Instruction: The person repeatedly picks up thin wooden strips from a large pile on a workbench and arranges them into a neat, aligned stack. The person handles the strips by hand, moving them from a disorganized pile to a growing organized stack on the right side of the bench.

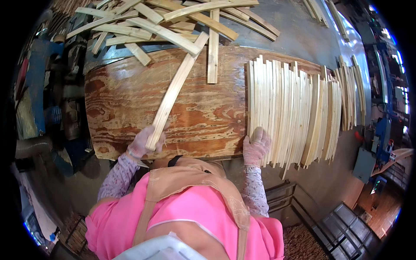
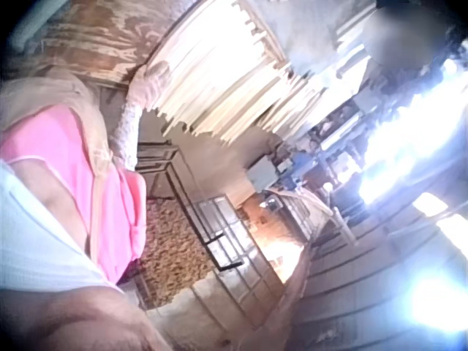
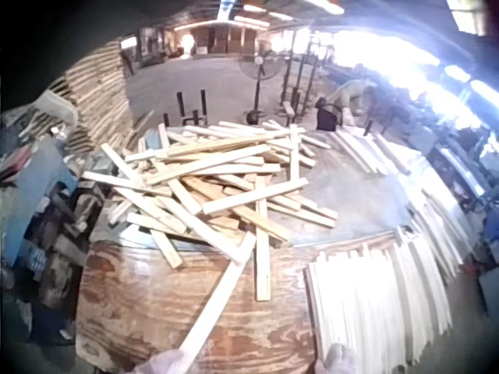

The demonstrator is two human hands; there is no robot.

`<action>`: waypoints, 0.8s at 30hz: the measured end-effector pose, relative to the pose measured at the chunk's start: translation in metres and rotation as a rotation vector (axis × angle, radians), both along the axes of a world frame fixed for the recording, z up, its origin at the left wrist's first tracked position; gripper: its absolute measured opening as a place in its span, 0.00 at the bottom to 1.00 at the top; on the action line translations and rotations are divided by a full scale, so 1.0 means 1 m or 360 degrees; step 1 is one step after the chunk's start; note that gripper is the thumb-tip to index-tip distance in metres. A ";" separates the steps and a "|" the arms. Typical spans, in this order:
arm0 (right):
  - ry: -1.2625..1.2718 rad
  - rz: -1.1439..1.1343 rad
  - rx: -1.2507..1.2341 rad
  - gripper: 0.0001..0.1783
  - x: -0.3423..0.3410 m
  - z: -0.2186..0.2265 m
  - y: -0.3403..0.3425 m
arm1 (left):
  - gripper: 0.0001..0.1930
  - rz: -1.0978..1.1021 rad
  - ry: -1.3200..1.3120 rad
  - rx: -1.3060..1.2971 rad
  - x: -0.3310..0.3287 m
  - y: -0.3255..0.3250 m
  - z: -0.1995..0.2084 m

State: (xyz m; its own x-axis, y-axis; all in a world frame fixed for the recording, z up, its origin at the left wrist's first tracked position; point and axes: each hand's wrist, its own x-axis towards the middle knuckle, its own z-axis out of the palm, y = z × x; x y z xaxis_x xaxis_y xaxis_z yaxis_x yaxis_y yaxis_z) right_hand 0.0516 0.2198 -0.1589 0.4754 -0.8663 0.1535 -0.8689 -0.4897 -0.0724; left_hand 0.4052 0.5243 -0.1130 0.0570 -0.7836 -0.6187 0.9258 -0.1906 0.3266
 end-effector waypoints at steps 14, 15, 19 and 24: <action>-0.1859 -0.0803 0.2219 0.51 0.146 0.051 -0.007 | 0.15 -0.0756 -0.1854 -0.0491 -0.082 -0.160 -0.027; -0.1786 -0.0916 0.1966 0.49 0.141 0.056 -0.021 | 0.13 -0.0682 -0.2134 -0.0348 -0.065 -0.176 -0.043; -0.1364 -0.0578 0.0901 0.36 0.046 0.074 -0.149 | 0.10 0.0909 -0.1909 -0.0027 0.045 -0.265 -0.130; -0.0457 -0.0652 0.0159 0.45 -0.139 0.168 -0.380 | 0.31 0.1043 -0.1452 0.0753 0.139 -0.328 -0.106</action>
